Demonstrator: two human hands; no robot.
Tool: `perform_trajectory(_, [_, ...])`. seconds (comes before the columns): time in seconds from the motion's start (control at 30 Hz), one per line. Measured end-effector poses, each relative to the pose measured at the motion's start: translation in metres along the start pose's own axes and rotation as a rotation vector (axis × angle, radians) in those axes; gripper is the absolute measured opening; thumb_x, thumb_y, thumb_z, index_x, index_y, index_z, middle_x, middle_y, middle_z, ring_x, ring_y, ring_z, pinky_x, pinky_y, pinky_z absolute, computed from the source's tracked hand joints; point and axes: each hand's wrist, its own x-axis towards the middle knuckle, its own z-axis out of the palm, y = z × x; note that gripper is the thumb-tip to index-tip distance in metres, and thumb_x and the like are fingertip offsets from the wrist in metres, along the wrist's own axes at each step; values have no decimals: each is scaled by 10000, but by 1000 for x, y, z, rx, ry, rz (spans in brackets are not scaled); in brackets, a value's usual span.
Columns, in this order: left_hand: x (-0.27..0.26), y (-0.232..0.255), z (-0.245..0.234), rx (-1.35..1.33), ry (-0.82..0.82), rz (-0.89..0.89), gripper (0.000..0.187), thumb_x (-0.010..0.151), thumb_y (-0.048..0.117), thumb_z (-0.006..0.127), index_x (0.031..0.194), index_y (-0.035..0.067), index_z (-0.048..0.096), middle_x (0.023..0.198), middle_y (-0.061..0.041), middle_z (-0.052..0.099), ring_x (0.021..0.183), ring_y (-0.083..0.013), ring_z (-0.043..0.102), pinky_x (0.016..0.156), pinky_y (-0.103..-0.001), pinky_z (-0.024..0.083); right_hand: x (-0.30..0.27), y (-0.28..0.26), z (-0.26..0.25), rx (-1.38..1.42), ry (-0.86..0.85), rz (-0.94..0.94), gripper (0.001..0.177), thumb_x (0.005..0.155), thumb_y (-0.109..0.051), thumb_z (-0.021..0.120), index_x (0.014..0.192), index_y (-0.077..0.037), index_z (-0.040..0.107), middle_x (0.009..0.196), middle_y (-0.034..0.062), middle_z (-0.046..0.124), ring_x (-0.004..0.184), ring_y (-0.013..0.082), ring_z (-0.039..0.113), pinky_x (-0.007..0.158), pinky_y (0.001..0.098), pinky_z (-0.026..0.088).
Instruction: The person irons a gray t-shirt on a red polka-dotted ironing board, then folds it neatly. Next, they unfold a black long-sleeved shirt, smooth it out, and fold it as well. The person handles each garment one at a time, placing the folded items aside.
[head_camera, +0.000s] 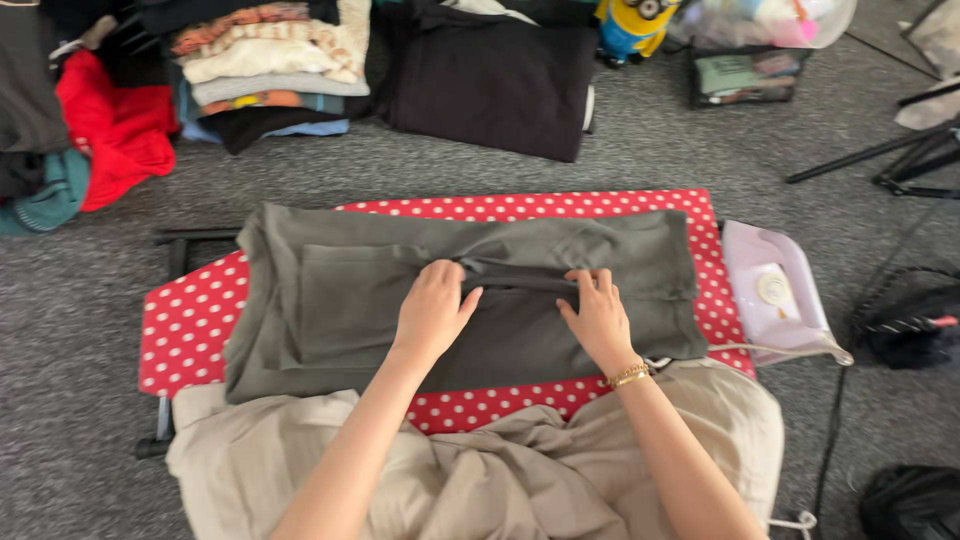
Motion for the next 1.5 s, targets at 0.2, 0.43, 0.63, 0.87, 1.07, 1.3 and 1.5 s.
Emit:
perform_trajectory(0.2, [-6, -11, 22, 102, 137, 6, 444, 731, -10, 706, 1136, 15, 525, 1128, -142, 579, 1097, -338, 597, 914, -440, 535, 6, 44, -6, 77, 64, 152, 218, 899, -174, 729, 1064, -99, 608, 1105, 109, 589, 870, 363, 668, 723, 478, 538])
perform_trajectory(0.43, [0, -22, -4, 2, -80, -120, 178, 898, 25, 630, 1059, 71, 570, 1072, -80, 646, 1032, -289, 649, 847, -443, 543, 11, 41, -29, 189, 162, 149, 150, 957, -171, 682, 1048, -68, 623, 1009, 84, 681, 801, 295, 715, 693, 431, 537])
perform_trajectory(0.63, [-12, -9, -15, 226, -165, -33, 166, 856, 90, 657, 1007, 84, 587, 1138, -68, 634, 1154, -239, 623, 994, -444, 497, -7, 39, -49, 123, 18, 81, 172, 905, -181, 729, 1040, -95, 664, 1077, 96, 658, 857, 290, 697, 766, 425, 547])
perform_trajectory(0.87, [-7, 25, 7, 448, -99, 149, 485, 744, 225, 784, 1151, 39, 598, 1270, -132, 561, 1292, -349, 497, 1109, -518, 355, -11, 72, -63, 37, -81, 24, 339, 824, -197, 789, 1125, -144, 641, 1206, 88, 559, 1078, 310, 632, 862, 442, 550])
perform_trajectory(1.07, [1, 50, 45, 356, -90, 234, 534, 775, 175, 785, 1252, 58, 575, 1297, -123, 551, 1235, -313, 528, 1056, -445, 432, 2, 140, -72, -286, -149, 28, 507, 633, -110, 819, 1103, -161, 636, 1176, 100, 552, 1142, 378, 546, 911, 512, 474])
perform_trajectory(1.3, [9, 49, 66, 491, -21, 209, 250, 925, 150, 718, 1147, 101, 614, 1156, -58, 608, 1104, -268, 603, 1014, -410, 492, 10, 165, -65, -48, 199, 74, 138, 829, -148, 721, 964, -140, 692, 1001, 59, 654, 1032, 363, 598, 925, 501, 478])
perform_trajectory(1.5, [12, 54, 49, 274, 60, 289, 233, 890, 264, 684, 1010, 71, 634, 1032, -54, 634, 1016, -267, 619, 1001, -478, 476, -11, 154, -75, -169, 64, 187, 103, 805, -238, 748, 887, -176, 760, 1023, 89, 655, 1046, 388, 577, 946, 514, 450])
